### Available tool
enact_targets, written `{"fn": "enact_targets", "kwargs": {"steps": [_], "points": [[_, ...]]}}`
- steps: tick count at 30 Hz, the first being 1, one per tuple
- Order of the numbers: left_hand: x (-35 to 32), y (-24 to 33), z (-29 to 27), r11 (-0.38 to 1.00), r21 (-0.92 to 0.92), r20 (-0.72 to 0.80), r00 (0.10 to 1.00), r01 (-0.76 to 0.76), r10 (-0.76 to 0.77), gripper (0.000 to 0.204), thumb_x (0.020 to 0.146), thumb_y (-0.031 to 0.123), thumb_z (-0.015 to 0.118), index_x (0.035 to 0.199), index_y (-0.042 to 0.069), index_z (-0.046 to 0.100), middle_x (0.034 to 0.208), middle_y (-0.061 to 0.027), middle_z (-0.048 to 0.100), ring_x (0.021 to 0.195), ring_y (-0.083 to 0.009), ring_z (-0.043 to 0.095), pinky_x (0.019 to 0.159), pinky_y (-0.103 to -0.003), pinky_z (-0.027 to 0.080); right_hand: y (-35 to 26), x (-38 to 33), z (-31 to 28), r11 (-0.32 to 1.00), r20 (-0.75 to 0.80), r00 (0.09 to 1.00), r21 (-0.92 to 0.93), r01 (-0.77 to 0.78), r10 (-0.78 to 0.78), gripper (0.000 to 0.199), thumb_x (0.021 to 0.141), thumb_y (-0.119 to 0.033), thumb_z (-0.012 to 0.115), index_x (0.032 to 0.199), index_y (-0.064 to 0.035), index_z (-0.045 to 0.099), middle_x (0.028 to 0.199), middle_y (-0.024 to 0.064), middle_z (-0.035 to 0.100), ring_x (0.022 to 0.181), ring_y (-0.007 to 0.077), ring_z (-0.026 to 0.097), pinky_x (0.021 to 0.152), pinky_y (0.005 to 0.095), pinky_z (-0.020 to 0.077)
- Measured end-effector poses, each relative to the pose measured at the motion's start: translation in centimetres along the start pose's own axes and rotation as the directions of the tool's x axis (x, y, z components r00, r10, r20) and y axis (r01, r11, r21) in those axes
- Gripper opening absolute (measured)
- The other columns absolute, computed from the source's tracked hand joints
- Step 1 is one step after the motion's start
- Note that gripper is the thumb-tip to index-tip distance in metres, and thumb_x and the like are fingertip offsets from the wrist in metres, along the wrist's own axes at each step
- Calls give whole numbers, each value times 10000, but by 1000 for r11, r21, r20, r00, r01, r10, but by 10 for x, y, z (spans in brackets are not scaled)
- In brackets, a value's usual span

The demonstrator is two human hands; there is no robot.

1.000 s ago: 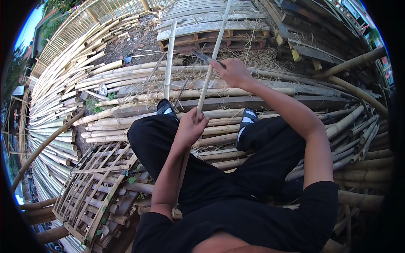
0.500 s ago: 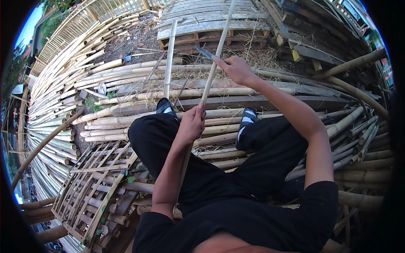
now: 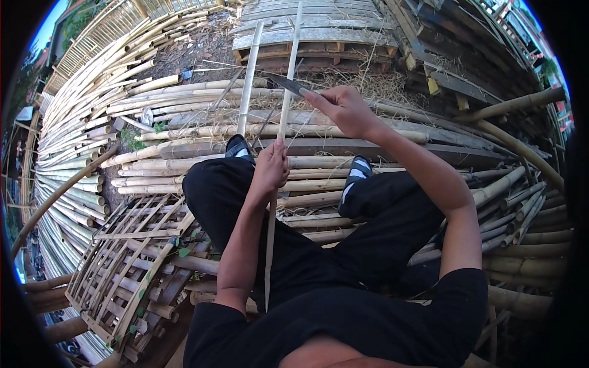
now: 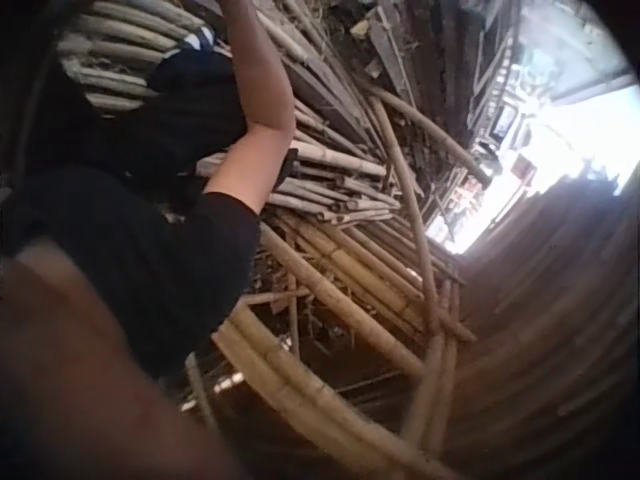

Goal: The person uses a knife to shave and smooth a thin bamboo strip while sitting on a pile of bamboo poles in an outdoor workspace.

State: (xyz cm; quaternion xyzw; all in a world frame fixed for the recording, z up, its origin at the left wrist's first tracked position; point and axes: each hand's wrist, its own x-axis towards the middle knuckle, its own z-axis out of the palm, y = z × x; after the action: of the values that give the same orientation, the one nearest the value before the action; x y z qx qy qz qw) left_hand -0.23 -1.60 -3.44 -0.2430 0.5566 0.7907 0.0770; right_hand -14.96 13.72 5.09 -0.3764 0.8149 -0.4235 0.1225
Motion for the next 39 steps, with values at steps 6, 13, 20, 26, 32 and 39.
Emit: {"fn": "enact_targets", "kwargs": {"steps": [6, 13, 20, 26, 32, 39], "points": [[-8, 7, -1, 999, -19, -25, 999, 32, -32, 451, 982, 530, 302, 790, 133, 400, 510, 77, 258, 340, -21, 202, 309, -196, 159, -7, -3, -46, 872, 1, 989, 471, -133, 150, 513, 936, -431, 530, 604, -44, 579, 478, -50, 380, 421, 69, 291, 409, 300, 232], [-18, 16, 3, 999, 48, -38, 999, 8, -6, 440, 979, 513, 349, 728, 154, 384, 513, 89, 287, 363, -22, 234, 337, -201, 185, 66, 10, -74, 775, -235, 857, -367, -515, 458, 477, 853, -448, 631, 681, -3, 638, 563, 109, 565, 602, 235, 608, 606, 380, 466], [-17, 15, 9, 998, 67, -29, 1000, 3, -1, 411, 983, 474, 381, 736, 146, 397, 518, 85, 303, 370, -19, 247, 339, -199, 198, 152, -1, -95, 793, -92, 932, -499, -349, 352, 374, 788, -361, 707, 851, 4, 655, 805, 177, 647, 777, 327, 637, 725, 414, 479], [-17, 14, 14, 995, 100, -1, 1000, -26, 26, 356, 988, 437, 391, 780, 148, 397, 533, 91, 287, 356, -9, 228, 315, -184, 179, 74, 10, -62, 843, -102, 911, -348, -409, 400, 532, 881, -497, 545, 1071, -1, 542, 858, 205, 640, 835, 324, 634, 758, 412, 474], [-17, 15, 22, 996, 90, 46, 999, -17, 13, 346, 988, 427, 400, 782, 148, 398, 546, 96, 293, 372, 0, 230, 326, -179, 179, 35, 15, -17, 848, -16, 1000, -529, -19, 13, 701, 871, -632, 458, 1230, -31, 429, 799, 213, 633, 749, 378, 644, 667, 453, 497], [-17, 14, 26, 994, 104, 61, 998, -27, 21, 357, 987, 439, 400, 778, 150, 395, 545, 98, 292, 379, 1, 227, 331, -183, 175, 45, 22, 11, 708, 12, 978, -688, 158, -207, 621, 886, -588, 467, 1089, -1, 482, 728, 209, 616, 628, 364, 638, 508, 417, 511]]}}
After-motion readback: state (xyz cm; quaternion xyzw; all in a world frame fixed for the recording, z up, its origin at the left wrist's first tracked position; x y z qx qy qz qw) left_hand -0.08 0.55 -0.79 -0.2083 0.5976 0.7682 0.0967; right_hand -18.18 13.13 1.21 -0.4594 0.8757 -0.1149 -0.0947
